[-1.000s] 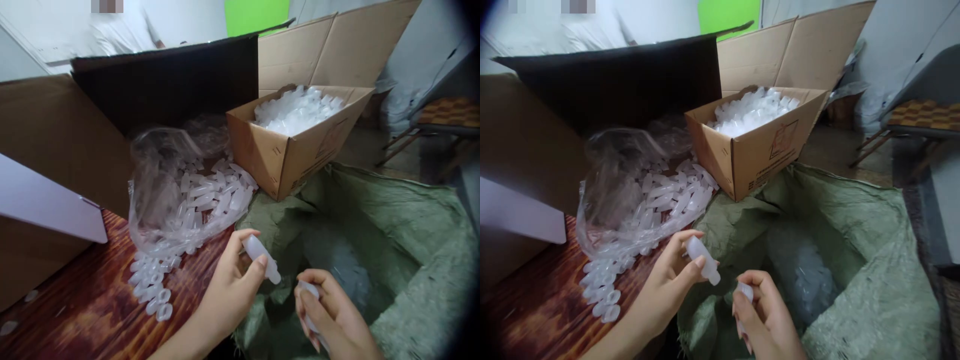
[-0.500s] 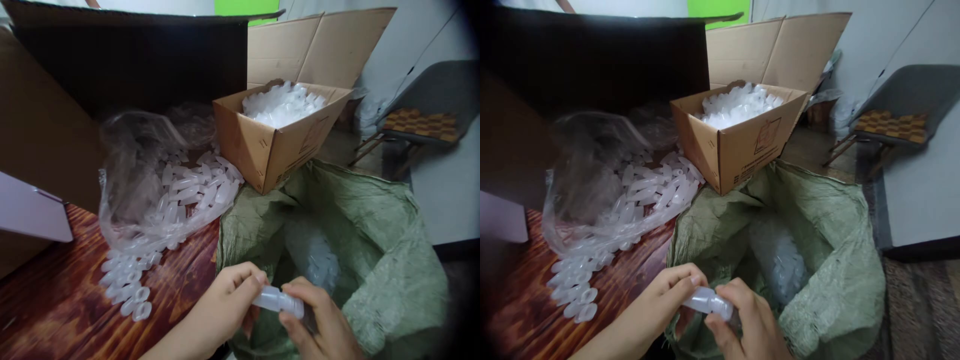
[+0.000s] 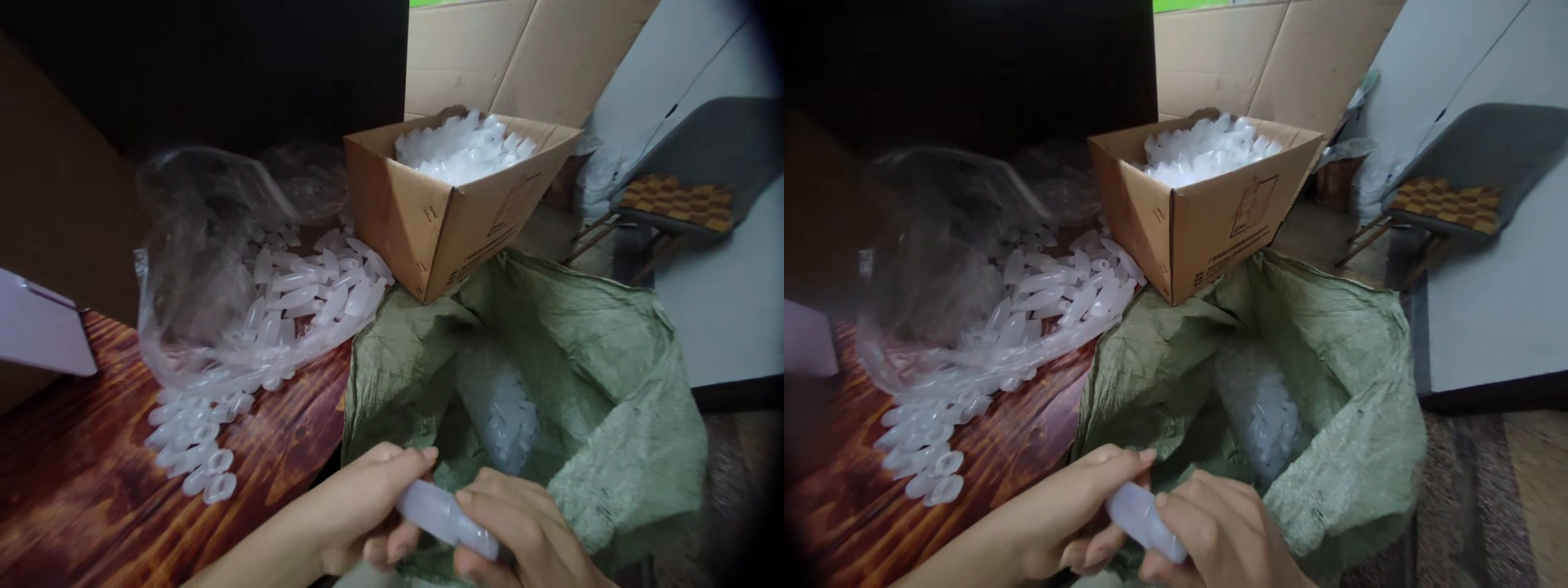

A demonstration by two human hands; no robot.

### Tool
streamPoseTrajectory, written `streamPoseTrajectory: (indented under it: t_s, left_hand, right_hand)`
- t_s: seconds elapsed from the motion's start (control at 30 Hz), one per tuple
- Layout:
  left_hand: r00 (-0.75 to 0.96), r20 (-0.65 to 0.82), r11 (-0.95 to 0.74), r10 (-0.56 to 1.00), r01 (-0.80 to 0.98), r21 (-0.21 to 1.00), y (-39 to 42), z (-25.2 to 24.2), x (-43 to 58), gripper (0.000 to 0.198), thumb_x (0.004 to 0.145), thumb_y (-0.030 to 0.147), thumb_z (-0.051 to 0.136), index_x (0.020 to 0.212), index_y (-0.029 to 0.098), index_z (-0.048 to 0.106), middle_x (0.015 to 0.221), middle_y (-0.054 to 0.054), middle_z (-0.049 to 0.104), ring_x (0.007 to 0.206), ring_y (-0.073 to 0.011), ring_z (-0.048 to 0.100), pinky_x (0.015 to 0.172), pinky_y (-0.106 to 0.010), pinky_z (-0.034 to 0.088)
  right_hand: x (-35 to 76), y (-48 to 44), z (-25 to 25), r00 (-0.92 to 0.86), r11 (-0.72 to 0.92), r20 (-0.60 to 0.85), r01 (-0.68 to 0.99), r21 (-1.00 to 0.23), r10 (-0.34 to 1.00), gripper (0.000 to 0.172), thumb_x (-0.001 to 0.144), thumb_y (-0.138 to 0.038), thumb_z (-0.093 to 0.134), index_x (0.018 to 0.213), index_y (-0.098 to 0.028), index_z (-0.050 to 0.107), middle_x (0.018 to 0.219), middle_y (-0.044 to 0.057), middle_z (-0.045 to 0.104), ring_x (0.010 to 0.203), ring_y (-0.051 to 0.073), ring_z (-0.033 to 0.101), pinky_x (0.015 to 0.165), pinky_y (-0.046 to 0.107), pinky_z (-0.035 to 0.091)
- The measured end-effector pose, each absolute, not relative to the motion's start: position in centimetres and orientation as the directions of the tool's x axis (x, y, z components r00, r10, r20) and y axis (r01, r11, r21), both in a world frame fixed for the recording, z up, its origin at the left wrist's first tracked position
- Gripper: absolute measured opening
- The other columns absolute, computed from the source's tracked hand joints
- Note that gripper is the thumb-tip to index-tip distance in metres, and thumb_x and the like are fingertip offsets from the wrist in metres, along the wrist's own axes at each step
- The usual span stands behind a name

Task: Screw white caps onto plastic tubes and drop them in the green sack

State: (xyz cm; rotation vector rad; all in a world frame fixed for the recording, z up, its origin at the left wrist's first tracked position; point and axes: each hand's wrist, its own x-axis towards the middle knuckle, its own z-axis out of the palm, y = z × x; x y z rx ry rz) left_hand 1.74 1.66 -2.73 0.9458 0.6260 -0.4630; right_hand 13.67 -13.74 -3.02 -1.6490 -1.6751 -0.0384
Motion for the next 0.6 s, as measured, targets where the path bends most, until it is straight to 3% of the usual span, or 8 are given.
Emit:
streamPoseTrajectory:
  t_s: [0.13, 0.2, 0.27, 0.33, 0.4, 0.43, 0.53, 0.6]
  left_hand:
    - [0.842, -0.481, 0.293, 0.244, 0.409, 0.864, 1.0, -1.9, 1.5, 0.042, 0.087, 0.057, 0.046, 0.077, 0.017, 0.052, 0.055, 0.006, 0.044, 0.044, -0.0067, 0.036, 0.042, -0.017, 0.028]
    - [0.866, -0.380, 0.139, 0.325, 0.353, 0.925, 0.9, -1.6, 1.4, 0.032, 0.088, 0.047, 0.048, 0.080, 0.016, 0.054, 0.063, 0.004, 0.045, 0.054, -0.0077, 0.040, 0.050, -0.018, 0.031]
    - [0.854, -0.321, 0.024, 0.409, 0.342, 0.939, 1.0, -1.5, 1.3, 0.024, 0.086, 0.035, 0.048, 0.074, 0.016, 0.055, 0.064, 0.003, 0.048, 0.059, -0.0091, 0.043, 0.054, -0.020, 0.031]
    - [0.817, -0.297, -0.066, 0.494, 0.376, 0.924, 1.2, -1.8, 1.3, 0.022, 0.082, 0.029, 0.048, 0.066, 0.016, 0.052, 0.061, 0.003, 0.049, 0.061, -0.0102, 0.044, 0.056, -0.021, 0.031]
    - [0.790, -0.293, -0.104, 0.539, 0.408, 0.907, 1.2, -2.0, 1.3, 0.024, 0.081, 0.029, 0.047, 0.061, 0.017, 0.048, 0.058, 0.003, 0.047, 0.058, -0.0104, 0.043, 0.055, -0.022, 0.030]
    - [0.790, -0.290, -0.116, 0.540, 0.411, 0.904, 1.2, -2.0, 1.2, 0.025, 0.081, 0.030, 0.046, 0.060, 0.017, 0.046, 0.056, 0.003, 0.045, 0.057, -0.0103, 0.041, 0.054, -0.022, 0.029]
    - [0.816, -0.263, -0.166, 0.516, 0.396, 0.903, 1.0, -1.6, 1.1, 0.032, 0.084, 0.035, 0.042, 0.057, 0.018, 0.040, 0.054, 0.003, 0.040, 0.055, -0.0105, 0.038, 0.053, -0.023, 0.027]
    - [0.834, -0.238, -0.215, 0.497, 0.384, 0.898, 0.9, -1.1, 1.1, 0.035, 0.085, 0.037, 0.040, 0.056, 0.018, 0.036, 0.054, 0.003, 0.038, 0.054, -0.0107, 0.038, 0.054, -0.023, 0.026]
  right_hand:
    - [14.0, -13.6, -4.4, 0.348, -0.015, 0.326, 0.703, -0.711, 0.879, 0.036, 0.099, -0.056, 0.038, 0.091, -0.023, 0.053, 0.067, -0.004, 0.061, 0.053, 0.010, 0.059, 0.048, 0.017, 0.045]
    - [14.2, -13.5, -4.9, 0.365, -0.088, 0.166, 0.587, -0.805, 0.916, 0.054, 0.095, -0.066, 0.032, 0.072, -0.022, 0.050, 0.057, -0.005, 0.052, 0.046, 0.009, 0.052, 0.040, 0.017, 0.037]
    - [14.4, -13.5, -4.8, 0.338, -0.106, 0.112, 0.564, -0.819, 0.934, 0.065, 0.088, -0.077, 0.027, 0.068, -0.021, 0.051, 0.053, -0.005, 0.048, 0.044, 0.009, 0.050, 0.039, 0.018, 0.035]
    - [14.5, -13.7, -4.4, 0.328, -0.078, 0.197, 0.665, -0.743, 0.924, 0.067, 0.085, -0.079, 0.031, 0.091, -0.020, 0.060, 0.056, -0.005, 0.053, 0.047, 0.010, 0.054, 0.043, 0.018, 0.041]
    - [14.7, -14.0, -3.8, 0.231, 0.021, 0.374, 0.827, -0.561, 0.898, 0.059, 0.092, -0.068, 0.039, 0.122, -0.018, 0.051, 0.062, -0.004, 0.058, 0.050, 0.013, 0.058, 0.053, 0.022, 0.048]
    - [14.8, -14.2, -3.5, 0.130, 0.095, 0.447, 0.890, -0.447, 0.885, 0.050, 0.097, -0.056, 0.042, 0.128, -0.018, 0.045, 0.062, -0.004, 0.058, 0.050, 0.014, 0.058, 0.056, 0.024, 0.049]
    - [15.5, -14.5, -3.1, -0.123, 0.254, 0.455, 0.937, -0.239, 0.882, 0.030, 0.101, -0.039, 0.040, 0.125, -0.020, 0.046, 0.062, -0.004, 0.058, 0.049, 0.015, 0.056, 0.052, 0.025, 0.046]
    - [15.9, -14.5, -2.9, -0.118, 0.220, 0.375, 0.945, -0.242, 0.920, 0.040, 0.102, -0.047, 0.035, 0.126, -0.017, 0.047, 0.065, -0.002, 0.061, 0.053, 0.015, 0.059, 0.049, 0.025, 0.044]
